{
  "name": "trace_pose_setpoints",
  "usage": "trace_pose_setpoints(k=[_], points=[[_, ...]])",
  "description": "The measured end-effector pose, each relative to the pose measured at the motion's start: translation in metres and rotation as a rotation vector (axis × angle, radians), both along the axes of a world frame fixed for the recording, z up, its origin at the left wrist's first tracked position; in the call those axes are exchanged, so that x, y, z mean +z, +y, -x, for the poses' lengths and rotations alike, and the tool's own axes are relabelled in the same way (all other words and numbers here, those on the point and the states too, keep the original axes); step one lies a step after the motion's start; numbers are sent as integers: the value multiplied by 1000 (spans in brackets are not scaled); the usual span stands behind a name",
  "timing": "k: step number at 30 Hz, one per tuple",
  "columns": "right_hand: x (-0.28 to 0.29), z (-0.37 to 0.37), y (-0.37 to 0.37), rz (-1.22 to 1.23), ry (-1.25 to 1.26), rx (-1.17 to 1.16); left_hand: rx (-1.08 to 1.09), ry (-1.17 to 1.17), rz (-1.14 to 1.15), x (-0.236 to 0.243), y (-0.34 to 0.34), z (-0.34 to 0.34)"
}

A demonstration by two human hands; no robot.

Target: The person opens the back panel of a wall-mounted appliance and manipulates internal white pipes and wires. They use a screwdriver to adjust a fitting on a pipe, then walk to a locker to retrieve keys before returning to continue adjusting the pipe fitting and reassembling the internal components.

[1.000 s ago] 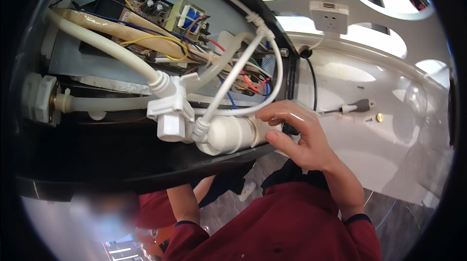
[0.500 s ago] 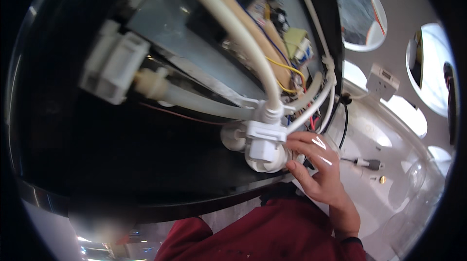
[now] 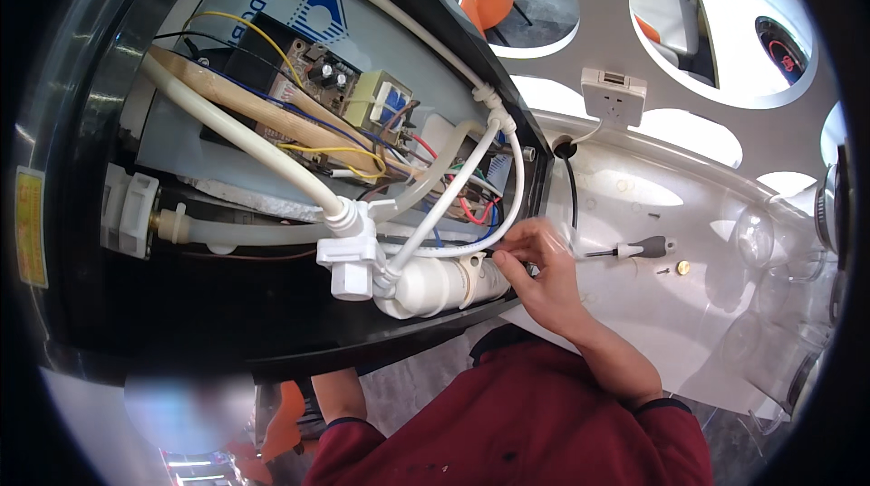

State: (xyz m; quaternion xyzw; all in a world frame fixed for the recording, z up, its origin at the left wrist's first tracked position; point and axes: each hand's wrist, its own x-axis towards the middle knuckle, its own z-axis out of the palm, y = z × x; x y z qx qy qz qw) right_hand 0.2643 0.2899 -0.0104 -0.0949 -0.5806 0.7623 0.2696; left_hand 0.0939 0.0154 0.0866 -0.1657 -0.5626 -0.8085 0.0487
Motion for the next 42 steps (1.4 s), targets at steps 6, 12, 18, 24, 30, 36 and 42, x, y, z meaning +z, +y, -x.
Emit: trace_pose_setpoints(k=[6,12,18,24,30,36,42], points=[[-2,7,-1,616,-19,370,7,-1,29,-1,2,-9],[13,17,-5,747,-69,378,34,17,26,2,-9,-8],[19,16,-1,671,-166,312,40,17,31,-2,-18,1],[24,4,0,768,-71,96,17,35,42,1,-17,7],[26,7,-1,559,-62,-157,37,49,69,-4,-21,9],[40,5,-4,-663,-45,-537,118,74,178,-2,-27,12],[72,7,-7,-843,265,-283,262,160,457,-8,-28,17]])
